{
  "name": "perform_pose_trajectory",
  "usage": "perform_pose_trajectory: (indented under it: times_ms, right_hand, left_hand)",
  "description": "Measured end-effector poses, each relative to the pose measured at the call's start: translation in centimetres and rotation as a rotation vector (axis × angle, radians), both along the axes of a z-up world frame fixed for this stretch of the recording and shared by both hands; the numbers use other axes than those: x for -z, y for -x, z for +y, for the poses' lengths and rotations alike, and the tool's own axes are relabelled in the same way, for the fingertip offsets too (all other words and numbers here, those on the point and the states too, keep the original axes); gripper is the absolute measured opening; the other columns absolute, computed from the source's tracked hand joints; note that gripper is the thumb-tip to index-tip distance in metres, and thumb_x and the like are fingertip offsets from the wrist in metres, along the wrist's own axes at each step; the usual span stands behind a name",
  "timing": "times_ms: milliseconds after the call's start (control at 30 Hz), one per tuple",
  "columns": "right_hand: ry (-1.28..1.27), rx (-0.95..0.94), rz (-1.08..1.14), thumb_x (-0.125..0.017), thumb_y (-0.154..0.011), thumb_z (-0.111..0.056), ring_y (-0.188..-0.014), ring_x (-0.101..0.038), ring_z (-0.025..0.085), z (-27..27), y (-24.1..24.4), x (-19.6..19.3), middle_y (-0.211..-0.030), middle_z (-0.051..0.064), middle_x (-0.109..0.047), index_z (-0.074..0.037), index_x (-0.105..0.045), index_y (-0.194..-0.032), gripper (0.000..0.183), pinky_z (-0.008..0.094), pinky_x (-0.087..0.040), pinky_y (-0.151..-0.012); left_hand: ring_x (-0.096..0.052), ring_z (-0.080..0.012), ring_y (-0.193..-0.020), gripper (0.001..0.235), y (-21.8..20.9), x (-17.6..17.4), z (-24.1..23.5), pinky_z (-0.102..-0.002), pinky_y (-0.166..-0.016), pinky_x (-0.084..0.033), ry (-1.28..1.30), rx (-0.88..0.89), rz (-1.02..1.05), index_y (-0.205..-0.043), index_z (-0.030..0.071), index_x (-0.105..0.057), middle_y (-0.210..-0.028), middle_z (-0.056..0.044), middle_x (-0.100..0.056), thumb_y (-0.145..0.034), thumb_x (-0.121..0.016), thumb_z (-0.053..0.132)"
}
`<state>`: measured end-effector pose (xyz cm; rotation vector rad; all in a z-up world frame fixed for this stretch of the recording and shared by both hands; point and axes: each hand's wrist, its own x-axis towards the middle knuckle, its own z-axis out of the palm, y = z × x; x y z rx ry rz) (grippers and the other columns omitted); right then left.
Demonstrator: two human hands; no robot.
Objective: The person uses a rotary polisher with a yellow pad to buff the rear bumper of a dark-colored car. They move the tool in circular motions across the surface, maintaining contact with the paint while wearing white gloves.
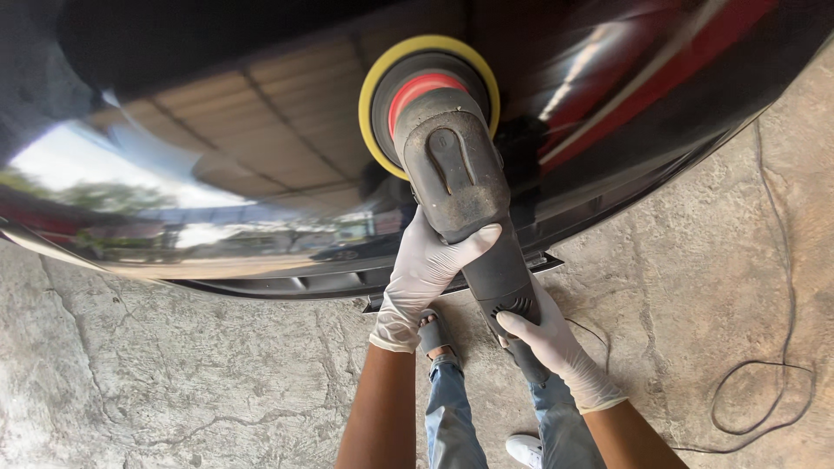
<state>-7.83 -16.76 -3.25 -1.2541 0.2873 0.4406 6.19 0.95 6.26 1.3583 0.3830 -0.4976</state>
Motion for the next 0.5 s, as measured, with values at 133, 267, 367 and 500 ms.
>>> perform_pose_trajectory:
  times_ms: [133,267,367,500]
  right_hand:
    - [0.006,-0.01,-0.01,-0.072,-0.084,-0.014,-0.049,-0.071,0.022,1.2,-0.4,-0.8,-0.071,0.016,-0.069,-0.003,-0.047,-0.146,0.068,0.032,-0.057,-0.041]
    - [0.037,-0.036,-0.016,-0.072,-0.083,-0.015,-0.049,-0.071,0.021,2.0,-0.8,-1.8,-0.07,0.015,-0.07,-0.005,-0.045,-0.149,0.072,0.032,-0.058,-0.042]
    - [0.05,-0.041,-0.013,-0.072,-0.083,-0.015,-0.05,-0.07,0.02,2.6,-1.0,-2.1,-0.073,0.014,-0.071,-0.006,-0.046,-0.148,0.071,0.031,-0.059,-0.042]
    - [0.003,-0.035,-0.011,-0.075,-0.08,-0.015,-0.051,-0.07,0.02,4.1,-1.9,-3.0,-0.077,0.015,-0.072,-0.008,-0.05,-0.145,0.07,0.032,-0.059,-0.042]
  left_hand:
    - [-0.06,-0.0332,-0.125,0.084,0.1,0.3,1.3,-0.052,-0.109,-0.048,0.024,-0.011,-0.02,-0.139,-0.001,-0.05,-0.133,-0.023,-0.064,-0.068,-0.092,0.013]
    - [-0.061,-0.0276,-0.123,0.087,0.3,1.2,2.6,-0.05,-0.108,-0.049,0.067,-0.032,-0.015,-0.14,0.003,-0.051,-0.132,-0.018,-0.065,-0.066,-0.094,0.013]
    - [-0.061,-0.0251,-0.12,0.089,0.6,1.5,3.5,-0.049,-0.108,-0.049,0.074,-0.035,0.002,-0.142,0.003,-0.05,-0.132,-0.016,-0.066,-0.065,-0.095,0.013]
    - [-0.062,-0.0246,-0.119,0.087,0.8,1.8,4.8,-0.048,-0.107,-0.05,0.055,-0.029,0.019,-0.141,0.004,-0.051,-0.131,-0.015,-0.066,-0.066,-0.095,0.013]
